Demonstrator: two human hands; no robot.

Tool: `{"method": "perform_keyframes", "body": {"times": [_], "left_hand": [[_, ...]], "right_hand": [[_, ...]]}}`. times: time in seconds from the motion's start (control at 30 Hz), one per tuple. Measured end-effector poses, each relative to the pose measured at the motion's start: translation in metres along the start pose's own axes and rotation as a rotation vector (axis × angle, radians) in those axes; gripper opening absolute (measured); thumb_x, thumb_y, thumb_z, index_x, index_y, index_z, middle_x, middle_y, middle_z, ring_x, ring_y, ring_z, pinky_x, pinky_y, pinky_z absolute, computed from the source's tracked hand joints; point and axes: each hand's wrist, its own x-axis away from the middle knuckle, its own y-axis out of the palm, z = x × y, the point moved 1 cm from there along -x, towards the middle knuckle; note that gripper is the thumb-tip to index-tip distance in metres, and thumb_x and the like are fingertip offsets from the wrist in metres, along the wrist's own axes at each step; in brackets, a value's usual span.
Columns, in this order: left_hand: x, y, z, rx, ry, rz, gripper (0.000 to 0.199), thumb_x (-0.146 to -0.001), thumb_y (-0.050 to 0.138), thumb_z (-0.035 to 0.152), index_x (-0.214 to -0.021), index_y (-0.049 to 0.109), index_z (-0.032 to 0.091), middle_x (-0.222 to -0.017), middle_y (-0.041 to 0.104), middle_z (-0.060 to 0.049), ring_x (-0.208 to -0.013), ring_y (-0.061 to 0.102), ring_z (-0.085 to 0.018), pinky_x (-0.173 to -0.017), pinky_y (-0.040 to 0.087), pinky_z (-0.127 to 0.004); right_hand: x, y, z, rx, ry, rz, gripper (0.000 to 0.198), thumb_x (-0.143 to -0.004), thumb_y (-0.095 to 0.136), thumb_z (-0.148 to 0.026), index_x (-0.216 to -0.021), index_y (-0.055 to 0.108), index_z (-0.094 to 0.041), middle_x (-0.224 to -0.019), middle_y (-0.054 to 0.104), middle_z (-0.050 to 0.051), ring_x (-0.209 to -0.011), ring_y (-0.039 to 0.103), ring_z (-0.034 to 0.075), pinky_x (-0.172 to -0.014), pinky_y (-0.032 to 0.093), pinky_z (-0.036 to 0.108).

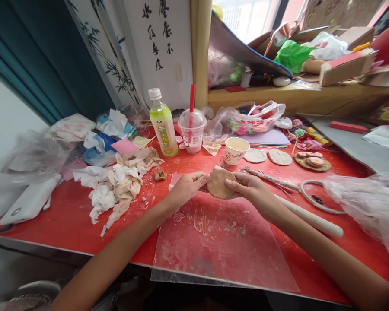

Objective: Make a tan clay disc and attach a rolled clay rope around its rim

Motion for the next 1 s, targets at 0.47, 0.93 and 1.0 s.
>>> {"method": "perform_keyframes", "body": {"times": [0.47, 0.93, 1.0], "left_hand": [[0.004, 0.003, 0.004, -0.067, 0.041, 0.091, 0.036, -0.082, 0.057, 0.048, -0.074, 0.063, 0.013, -0.071, 0.063, -0.002, -0.073, 0.060, -0.015, -0.074, 0.049, -0.029], [0.006, 0.002, 0.010, 0.018, 0.064, -0.029, 0.029, -0.084, 0.055, 0.035, -0.099, 0.066, 0.012, -0.097, 0.069, -0.006, -0.091, 0.064, -0.018, -0.084, 0.048, -0.029], [0.006, 0.002, 0.011, -0.013, 0.069, -0.007, 0.028, -0.083, 0.056, 0.036, -0.095, 0.066, 0.012, -0.094, 0.069, -0.006, -0.090, 0.064, -0.018, -0.081, 0.047, -0.028]], "right_hand": [[0.003, 0.004, 0.000, -0.070, 0.039, -0.078, 0.031, -0.083, 0.061, -0.042, -0.100, 0.068, -0.018, -0.098, 0.071, 0.007, -0.090, 0.067, 0.020, -0.077, 0.055, 0.033], [0.002, -0.001, 0.000, -0.103, 0.030, -0.015, 0.040, -0.081, 0.064, -0.043, -0.111, 0.065, -0.017, -0.100, 0.071, 0.008, -0.086, 0.068, 0.020, -0.075, 0.056, 0.032], [0.002, 0.000, -0.001, -0.094, 0.030, -0.027, 0.041, -0.081, 0.063, -0.043, -0.113, 0.064, -0.017, -0.102, 0.070, 0.008, -0.089, 0.068, 0.020, -0.075, 0.056, 0.032]]}}
